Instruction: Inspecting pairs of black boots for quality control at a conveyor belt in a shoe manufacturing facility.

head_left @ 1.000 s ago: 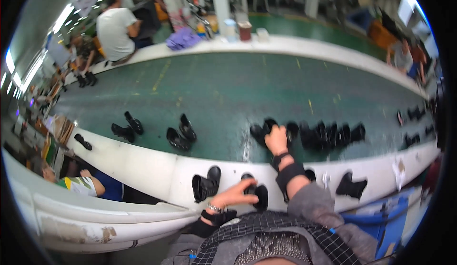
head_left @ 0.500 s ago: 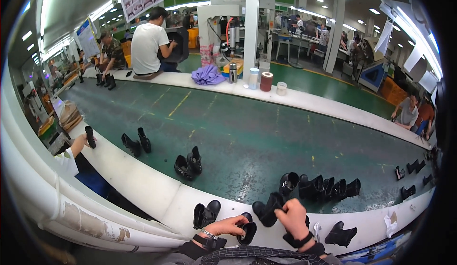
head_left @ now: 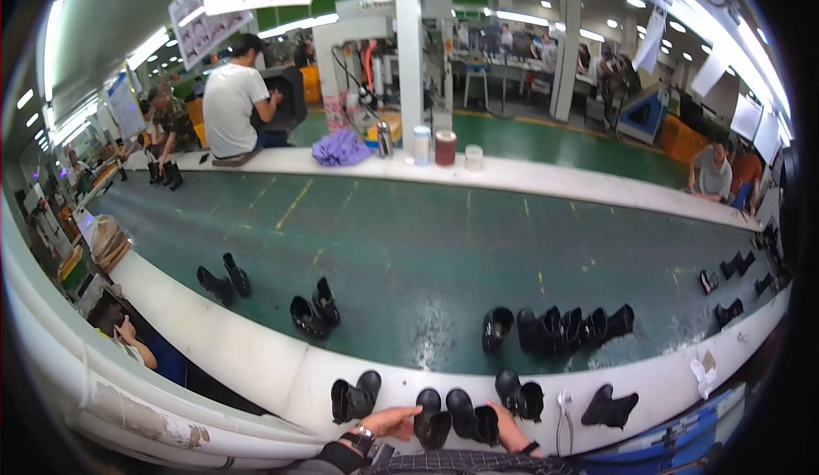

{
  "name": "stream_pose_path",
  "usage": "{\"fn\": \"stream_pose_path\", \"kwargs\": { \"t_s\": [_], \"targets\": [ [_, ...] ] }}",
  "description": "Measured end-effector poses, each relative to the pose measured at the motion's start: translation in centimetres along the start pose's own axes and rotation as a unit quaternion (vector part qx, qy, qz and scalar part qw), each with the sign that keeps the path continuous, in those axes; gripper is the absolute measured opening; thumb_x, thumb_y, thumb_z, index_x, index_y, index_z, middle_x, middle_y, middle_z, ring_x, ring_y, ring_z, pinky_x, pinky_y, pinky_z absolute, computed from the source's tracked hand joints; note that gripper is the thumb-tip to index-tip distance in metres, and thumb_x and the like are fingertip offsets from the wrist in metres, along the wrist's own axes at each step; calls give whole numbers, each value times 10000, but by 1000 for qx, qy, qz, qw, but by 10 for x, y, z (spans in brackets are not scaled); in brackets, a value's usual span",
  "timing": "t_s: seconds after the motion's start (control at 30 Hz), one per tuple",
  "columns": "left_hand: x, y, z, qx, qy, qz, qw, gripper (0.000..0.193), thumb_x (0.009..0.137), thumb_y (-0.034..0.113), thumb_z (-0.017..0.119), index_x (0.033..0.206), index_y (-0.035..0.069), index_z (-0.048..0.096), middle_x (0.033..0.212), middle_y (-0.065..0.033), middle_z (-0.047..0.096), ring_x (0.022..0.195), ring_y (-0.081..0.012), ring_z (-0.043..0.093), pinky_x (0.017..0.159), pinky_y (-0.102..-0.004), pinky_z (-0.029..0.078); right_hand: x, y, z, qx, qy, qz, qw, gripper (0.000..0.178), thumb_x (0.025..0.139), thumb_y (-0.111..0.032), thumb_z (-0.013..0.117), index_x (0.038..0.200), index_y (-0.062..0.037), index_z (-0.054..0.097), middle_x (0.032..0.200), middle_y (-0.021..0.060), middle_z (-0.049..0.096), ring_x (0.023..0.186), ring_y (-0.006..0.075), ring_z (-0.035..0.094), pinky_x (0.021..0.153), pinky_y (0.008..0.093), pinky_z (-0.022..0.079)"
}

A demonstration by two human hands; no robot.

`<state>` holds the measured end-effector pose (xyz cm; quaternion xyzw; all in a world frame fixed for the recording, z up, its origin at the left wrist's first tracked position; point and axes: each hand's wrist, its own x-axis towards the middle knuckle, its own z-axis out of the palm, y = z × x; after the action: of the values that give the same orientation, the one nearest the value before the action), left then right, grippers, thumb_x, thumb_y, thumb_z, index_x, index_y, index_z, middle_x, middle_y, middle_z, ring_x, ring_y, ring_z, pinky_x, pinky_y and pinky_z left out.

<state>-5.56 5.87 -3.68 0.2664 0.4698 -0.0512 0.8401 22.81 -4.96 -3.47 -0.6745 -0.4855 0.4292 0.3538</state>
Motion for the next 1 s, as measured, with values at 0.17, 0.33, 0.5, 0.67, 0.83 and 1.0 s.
{"fn": "stream_pose_path", "kwargs": {
  "t_s": [0.17,0.33,0.5,0.67,0.83,1.0],
  "targets": [
    [13,-1,11,64,26,97,993,498,876,551,581,793,63,641,711,-58,647,665,-187,636,680,-319,533,18,-20,16,337,-152,135,919,349,896,-344,603,902,-5,686,806,5,664,737,98,584,709,257,457],
    [-4,11,38,11,70,212,975,548,857,447,674,1142,50,426,1054,-51,532,943,-126,561,820,-300,472,18,-65,21,341,-100,174,918,473,799,-189,690,1185,24,519,1009,78,618,889,153,604,776,290,484],
    [-30,41,56,19,73,374,924,666,870,375,672,1320,6,349,1199,-85,499,1141,-169,472,969,-335,392,27,-106,12,357,-58,4,932,531,783,-166,684,1259,-33,491,1009,60,610,916,136,585,810,282,474],
    [-53,62,71,63,75,447,889,746,819,268,716,1416,39,332,1241,-75,485,1153,-176,465,969,-327,394,30,-123,-7,263,-40,-68,962,658,780,-168,684,1366,-42,413,1090,51,541,929,111,538,844,251,438],
    [-60,67,80,46,57,453,889,800,752,289,765,1404,61,362,1165,-43,498,1051,-145,503,930,-304,414,29,-122,-9,239,-2,-45,970,692,754,-190,689,1364,-15,414,1081,54,546,923,111,524,850,257,434],
    [-55,68,78,62,66,445,891,822,735,312,779,1406,66,375,1188,-50,507,1054,-153,508,926,-306,418,28,-117,-13,251,-19,-60,966,737,730,-271,711,1377,-61,429,1137,109,466,1045,215,473,937,340,383]
  ]
}}
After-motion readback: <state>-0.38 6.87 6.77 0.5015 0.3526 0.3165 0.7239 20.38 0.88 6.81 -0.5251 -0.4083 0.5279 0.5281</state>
